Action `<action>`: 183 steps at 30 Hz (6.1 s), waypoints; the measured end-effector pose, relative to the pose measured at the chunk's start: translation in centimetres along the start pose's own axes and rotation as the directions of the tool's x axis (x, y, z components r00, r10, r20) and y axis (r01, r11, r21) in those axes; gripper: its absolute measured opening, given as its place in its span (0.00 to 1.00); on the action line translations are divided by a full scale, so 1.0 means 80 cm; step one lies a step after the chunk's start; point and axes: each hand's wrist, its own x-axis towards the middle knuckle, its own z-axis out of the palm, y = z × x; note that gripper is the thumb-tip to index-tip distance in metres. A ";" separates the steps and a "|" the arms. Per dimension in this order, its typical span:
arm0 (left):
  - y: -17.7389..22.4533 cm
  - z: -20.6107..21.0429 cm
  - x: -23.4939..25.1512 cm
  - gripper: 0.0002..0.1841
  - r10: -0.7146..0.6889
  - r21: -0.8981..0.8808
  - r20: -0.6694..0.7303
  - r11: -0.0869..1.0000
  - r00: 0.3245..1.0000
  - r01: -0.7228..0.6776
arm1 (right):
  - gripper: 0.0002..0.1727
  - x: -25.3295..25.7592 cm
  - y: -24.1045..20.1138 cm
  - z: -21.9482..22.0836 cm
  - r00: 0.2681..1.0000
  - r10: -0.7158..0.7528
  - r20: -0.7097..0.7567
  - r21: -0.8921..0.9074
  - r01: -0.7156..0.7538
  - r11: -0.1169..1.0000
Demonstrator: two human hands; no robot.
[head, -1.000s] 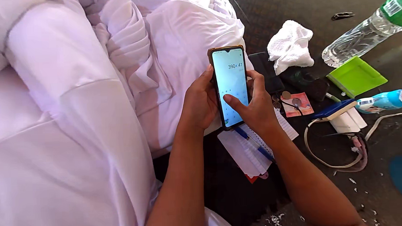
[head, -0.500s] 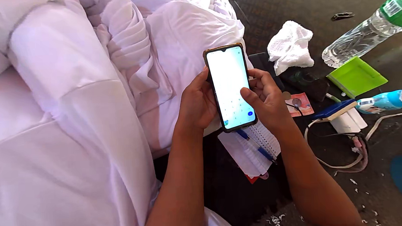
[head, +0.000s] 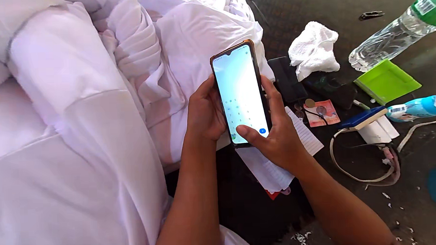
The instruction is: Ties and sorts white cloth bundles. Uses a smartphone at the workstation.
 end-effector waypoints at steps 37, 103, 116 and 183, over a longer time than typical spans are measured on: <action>-0.009 0.008 0.002 0.22 0.029 0.148 -0.018 0.989 0.999 -0.026 | 0.42 0.017 0.018 -0.010 0.968 0.236 -0.087 -0.032 -0.240 0.970; -0.010 0.006 0.003 0.22 0.029 0.118 0.014 0.993 0.999 -0.030 | 0.40 0.021 0.019 -0.043 0.980 0.180 0.084 -0.054 -0.176 0.983; -0.008 0.008 0.002 0.23 0.013 0.156 0.003 0.988 1.000 -0.014 | 0.55 0.020 0.027 -0.048 0.978 0.126 0.166 -0.175 -0.097 0.980; -0.010 0.007 0.002 0.24 0.019 0.155 0.018 0.988 1.000 -0.021 | 0.53 0.020 0.026 -0.042 0.977 0.149 0.155 -0.169 -0.122 0.978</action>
